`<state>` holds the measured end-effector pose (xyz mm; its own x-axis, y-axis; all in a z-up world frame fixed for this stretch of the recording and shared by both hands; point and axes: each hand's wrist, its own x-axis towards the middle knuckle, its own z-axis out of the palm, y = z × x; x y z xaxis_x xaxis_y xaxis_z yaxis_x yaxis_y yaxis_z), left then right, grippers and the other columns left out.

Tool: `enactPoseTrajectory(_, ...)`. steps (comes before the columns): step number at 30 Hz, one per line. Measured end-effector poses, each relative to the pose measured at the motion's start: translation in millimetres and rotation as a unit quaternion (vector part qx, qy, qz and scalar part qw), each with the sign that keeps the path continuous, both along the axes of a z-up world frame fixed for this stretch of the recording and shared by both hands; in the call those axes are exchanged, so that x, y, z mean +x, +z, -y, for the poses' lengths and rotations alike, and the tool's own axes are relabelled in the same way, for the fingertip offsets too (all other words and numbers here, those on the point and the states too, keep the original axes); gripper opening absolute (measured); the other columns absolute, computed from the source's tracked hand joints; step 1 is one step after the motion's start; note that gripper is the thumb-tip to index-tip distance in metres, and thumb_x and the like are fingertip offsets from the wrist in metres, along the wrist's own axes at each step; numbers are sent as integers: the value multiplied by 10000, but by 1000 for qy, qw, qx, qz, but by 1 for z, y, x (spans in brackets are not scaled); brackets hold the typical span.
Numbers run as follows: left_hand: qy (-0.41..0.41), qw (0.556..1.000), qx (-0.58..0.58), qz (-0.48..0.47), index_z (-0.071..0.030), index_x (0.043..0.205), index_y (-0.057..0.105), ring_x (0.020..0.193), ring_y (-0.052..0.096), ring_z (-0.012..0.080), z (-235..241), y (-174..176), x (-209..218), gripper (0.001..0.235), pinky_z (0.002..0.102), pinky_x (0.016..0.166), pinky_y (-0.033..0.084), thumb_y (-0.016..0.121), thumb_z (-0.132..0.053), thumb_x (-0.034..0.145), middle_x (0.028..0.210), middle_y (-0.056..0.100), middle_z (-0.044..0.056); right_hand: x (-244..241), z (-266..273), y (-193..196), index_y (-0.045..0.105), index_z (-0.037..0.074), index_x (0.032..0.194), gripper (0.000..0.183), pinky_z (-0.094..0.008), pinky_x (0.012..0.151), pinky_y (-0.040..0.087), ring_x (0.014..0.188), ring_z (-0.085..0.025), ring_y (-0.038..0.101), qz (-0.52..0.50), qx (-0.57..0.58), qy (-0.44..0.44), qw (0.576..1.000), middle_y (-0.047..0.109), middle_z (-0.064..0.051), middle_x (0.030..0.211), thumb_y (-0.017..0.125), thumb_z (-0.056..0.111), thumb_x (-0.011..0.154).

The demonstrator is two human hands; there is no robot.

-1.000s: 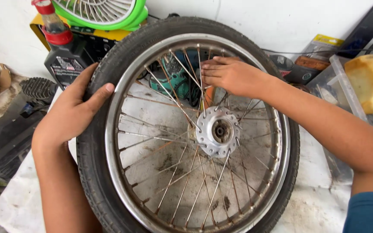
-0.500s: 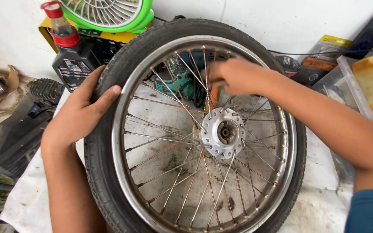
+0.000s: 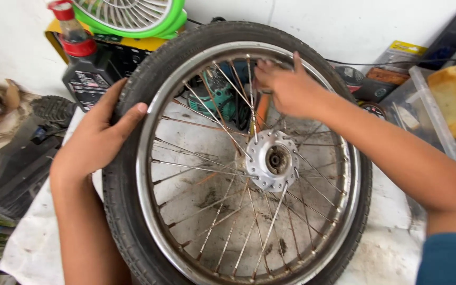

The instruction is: Sanding the rim and spokes of a motorcycle wheel with sandpaper to remove rust or prepare for painting

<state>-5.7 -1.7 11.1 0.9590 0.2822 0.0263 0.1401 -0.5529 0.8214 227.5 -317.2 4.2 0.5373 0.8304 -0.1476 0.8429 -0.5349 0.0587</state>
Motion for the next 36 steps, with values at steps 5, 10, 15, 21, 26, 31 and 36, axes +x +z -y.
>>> enactPoseTrajectory(5, 0, 1000, -3, 3, -127, 1566, 381, 1400, 474, 175, 2, 3, 0, 700, 356, 1144, 323, 517, -444, 956, 1553, 513, 43, -17, 5, -3, 338, -6, 1533, 685, -506, 1259, 128, 1527, -345, 226, -28, -3, 42, 999, 247, -217, 1639, 407, -87, 856)
enactPoseTrajectory(10, 8, 1000, -2, -18, -127, 1576, 367, 1416, 451, 180, 6, 7, -1, 715, 364, 1145, 315, 510, -451, 955, 1570, 489, 37, 48, 24, -27, 374, 44, 1580, 756, -594, 1233, 177, 1499, -286, 375, 299, -52, 170, 938, 384, -169, 1629, 567, 22, 849)
enactPoseTrajectory(15, -3, 1000, 5, 5, -100, 1573, 373, 1398, 460, 197, 5, 2, 1, 695, 369, 1141, 316, 517, -423, 974, 1560, 490, 77, -12, 12, 24, 437, 76, 1509, 624, -425, 948, 411, 938, -250, 395, -53, 33, 30, 998, 361, -157, 1618, 432, -40, 895)
enactPoseTrajectory(21, -4, 1000, 16, 15, -87, 1567, 388, 1364, 469, 212, 5, -4, 2, 669, 379, 1120, 327, 517, -397, 988, 1531, 508, 97, -43, -1, 37, 523, 37, 1439, 635, -452, 997, 388, 1124, -290, 503, -92, 75, -49, 992, 441, -205, 1515, 388, -190, 862)
enactPoseTrajectory(26, 19, 1000, -5, 11, -114, 1559, 411, 1384, 448, 167, 6, 1, -1, 648, 351, 1144, 315, 531, -381, 981, 1548, 497, 53, -53, 25, 41, 593, 69, 1385, 500, -480, 1219, 333, 1406, -287, 514, -206, 41, -17, 978, 523, -150, 1513, 455, -39, 916)
enactPoseTrajectory(31, 10, 999, 30, 43, -101, 1559, 425, 1348, 477, 193, 11, -2, -4, 615, 367, 1103, 335, 535, -346, 1005, 1509, 534, 80, -89, 102, 54, 650, 45, 1325, 392, -499, 1085, 469, 1306, -343, 593, -64, 263, -33, 962, 630, -157, 1404, 465, -9, 983)
enactPoseTrajectory(36, 43, 988, 139, 46, -17, 1617, 296, 1367, 438, 462, 26, -11, -19, 690, 522, 1056, 342, 498, -340, 1042, 1537, 456, 287, -116, 169, -30, 617, -36, 1323, 374, -323, 771, 444, 866, -233, 536, -43, 358, -109, 926, 650, -236, 1345, 481, -105, 981)
